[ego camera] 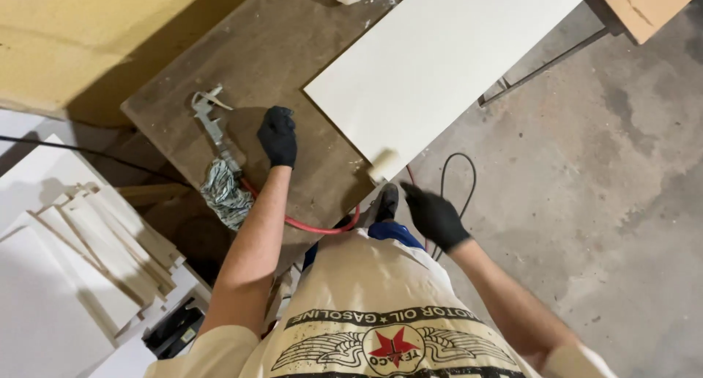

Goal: The person uses a paint roller to apply white paint to a long, rectangular wooden board resting on a workbench. They repeatedly roll the tool along the length of the board, reloading it from a paint tray as needed to ensure even coverage.

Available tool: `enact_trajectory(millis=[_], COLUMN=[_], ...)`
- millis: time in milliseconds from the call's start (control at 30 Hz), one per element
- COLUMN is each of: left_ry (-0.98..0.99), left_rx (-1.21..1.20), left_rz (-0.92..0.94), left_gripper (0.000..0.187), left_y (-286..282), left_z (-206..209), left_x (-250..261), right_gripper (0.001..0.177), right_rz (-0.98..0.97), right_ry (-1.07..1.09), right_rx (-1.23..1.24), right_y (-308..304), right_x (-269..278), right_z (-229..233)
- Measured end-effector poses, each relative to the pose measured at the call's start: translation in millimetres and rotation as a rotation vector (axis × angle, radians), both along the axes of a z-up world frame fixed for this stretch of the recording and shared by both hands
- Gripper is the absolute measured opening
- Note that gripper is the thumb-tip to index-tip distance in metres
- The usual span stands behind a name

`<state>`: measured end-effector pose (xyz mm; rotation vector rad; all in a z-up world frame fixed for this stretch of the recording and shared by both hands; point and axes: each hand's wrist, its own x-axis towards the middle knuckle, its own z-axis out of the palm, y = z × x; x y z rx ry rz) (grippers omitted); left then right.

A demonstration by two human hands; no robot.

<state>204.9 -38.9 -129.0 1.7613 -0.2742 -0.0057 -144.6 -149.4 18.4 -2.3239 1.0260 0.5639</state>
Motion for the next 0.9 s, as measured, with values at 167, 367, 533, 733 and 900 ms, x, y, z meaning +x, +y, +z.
enact_trajectory(millis=[167,367,533,733,900], left_ry=[-0.032,-0.127,-0.072,-0.050,-0.030], left_rx=[0.133,0.078,0.071,0.048,0.124], left_rz=[-0.016,0.004,-0.047,-0.036,-0.007], left_gripper=[0.042,0.041,0.044,0.040,0.040], left_y=[1.3,5.6,1.0,4.7,0.9], left_z=[-3.8,-14.0,-3.5,-0.1,2.2], left_x=[2.3,3.5,1.8,-0.3,0.8], right_gripper=[0.048,0.045,0.056,0.033,0.037], right_rz=[0.077,0.105,0.081,0.575,0.566], right_ry=[-0.214,-0.323,-0.192,-0.823,-0.340], right_rx=[-0.029,-0.061,0.056,-0.122,0.114], right_y=[-30.8,-39.0,-22.2,-144.4,-220.6], right_x=[153.3,208.1,96.6,103.0,234.9], right_z=[-56.7,-69.0,9.3,9.3,49.7])
